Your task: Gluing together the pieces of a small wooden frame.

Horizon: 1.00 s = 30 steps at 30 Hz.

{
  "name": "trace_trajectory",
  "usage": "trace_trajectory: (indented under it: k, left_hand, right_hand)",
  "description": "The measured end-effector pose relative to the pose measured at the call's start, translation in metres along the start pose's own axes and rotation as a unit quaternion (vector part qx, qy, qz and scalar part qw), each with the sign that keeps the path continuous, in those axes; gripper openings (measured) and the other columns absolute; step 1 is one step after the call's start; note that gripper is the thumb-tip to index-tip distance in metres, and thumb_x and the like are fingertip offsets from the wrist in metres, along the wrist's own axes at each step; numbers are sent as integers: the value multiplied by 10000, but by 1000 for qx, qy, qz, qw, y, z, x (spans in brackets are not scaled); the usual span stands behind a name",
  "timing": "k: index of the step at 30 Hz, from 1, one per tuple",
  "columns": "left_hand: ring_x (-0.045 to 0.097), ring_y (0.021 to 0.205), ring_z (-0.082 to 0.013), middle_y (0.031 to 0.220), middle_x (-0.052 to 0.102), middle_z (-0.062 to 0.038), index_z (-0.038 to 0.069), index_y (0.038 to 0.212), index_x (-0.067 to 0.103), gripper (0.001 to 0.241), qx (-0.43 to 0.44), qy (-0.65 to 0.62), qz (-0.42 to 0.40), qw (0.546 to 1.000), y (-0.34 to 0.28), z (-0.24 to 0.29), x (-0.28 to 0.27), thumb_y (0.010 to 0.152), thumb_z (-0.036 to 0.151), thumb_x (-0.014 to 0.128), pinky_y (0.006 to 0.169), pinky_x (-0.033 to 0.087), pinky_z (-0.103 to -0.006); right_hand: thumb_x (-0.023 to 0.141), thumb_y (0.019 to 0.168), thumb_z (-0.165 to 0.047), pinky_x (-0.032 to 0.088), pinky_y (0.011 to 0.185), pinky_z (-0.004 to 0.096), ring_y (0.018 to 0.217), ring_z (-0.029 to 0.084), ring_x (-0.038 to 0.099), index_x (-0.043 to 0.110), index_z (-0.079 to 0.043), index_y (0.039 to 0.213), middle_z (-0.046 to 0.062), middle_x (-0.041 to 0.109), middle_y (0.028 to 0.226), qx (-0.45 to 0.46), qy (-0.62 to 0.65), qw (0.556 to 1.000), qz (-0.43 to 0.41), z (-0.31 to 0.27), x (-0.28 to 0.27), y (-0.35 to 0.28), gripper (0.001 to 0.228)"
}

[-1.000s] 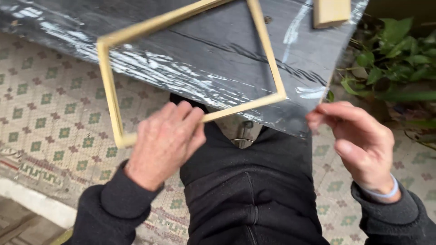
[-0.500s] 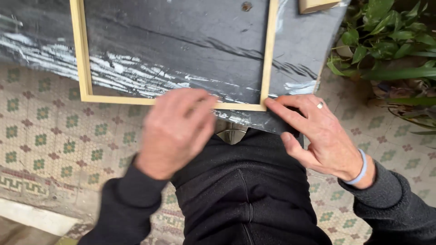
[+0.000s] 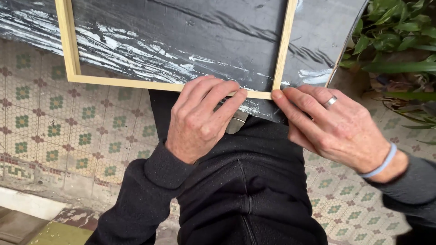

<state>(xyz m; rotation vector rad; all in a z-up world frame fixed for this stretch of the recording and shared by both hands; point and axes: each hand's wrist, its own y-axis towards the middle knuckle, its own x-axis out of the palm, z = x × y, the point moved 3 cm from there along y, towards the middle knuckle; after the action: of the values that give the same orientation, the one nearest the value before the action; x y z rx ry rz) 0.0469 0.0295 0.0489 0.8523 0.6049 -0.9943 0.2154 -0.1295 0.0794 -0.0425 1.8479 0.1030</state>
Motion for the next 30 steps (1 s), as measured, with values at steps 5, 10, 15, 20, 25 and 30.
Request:
trace_trajectory:
  k: [5,10,15,20,25,30]
  left_hand:
    - [654,1131,-248,1189,685,-51,53,1168,744,279,-5,-5,3,1000,1,1,1,895,16,786,1054,527,-432]
    - [652,1111,-257,1161,688,-60,37,1147,747,269,-3,0,12,1000,0,2,1,882,13,792,1068,526,-447]
    - [655,1116,-242,1168,687,-57,40,1152,746,245,-10,-17,18,1000,2,1,4,913,24,795,1085,524,-450]
    - [658,1120,-238,1168,690,-48,53,1153,750,241,-24,-3,18,1000,0,1,3,917,25,787,1096,528,-451]
    - [656,1123,-245,1180,686,-57,47,1170,750,250,-18,-10,11,1000,0,2,2,924,20,782,1098,526,-453]
    - [658,1114,-257,1164,692,-58,48,1144,754,237,-21,-14,17,1000,2,1,3,910,23,784,1078,530,-456]
  right_hand:
    - [757,789,-224,549,926,361,1129,245,655,648,14,1351,107,670,1249,-54,-45,997,-26,5,-9,-9,620]
    - [750,857,-197,571,901,374,1081,253,674,650,-50,1342,114,681,1217,-6,2,1000,10,9,-5,-22,516]
    - [758,848,-149,565,869,373,990,240,664,664,-78,1366,99,680,1183,50,32,998,29,3,7,-11,530]
    - [776,829,-145,540,871,381,999,259,654,654,-69,1370,92,669,1175,45,30,998,22,-1,2,3,560]
    - [760,821,-242,548,908,349,1072,232,655,653,6,1375,91,651,1182,-31,-90,995,-12,-5,-1,-3,617]
    - [752,835,-253,548,871,335,1043,216,665,656,-48,1360,64,657,1199,-22,-63,998,-19,5,-13,-12,571]
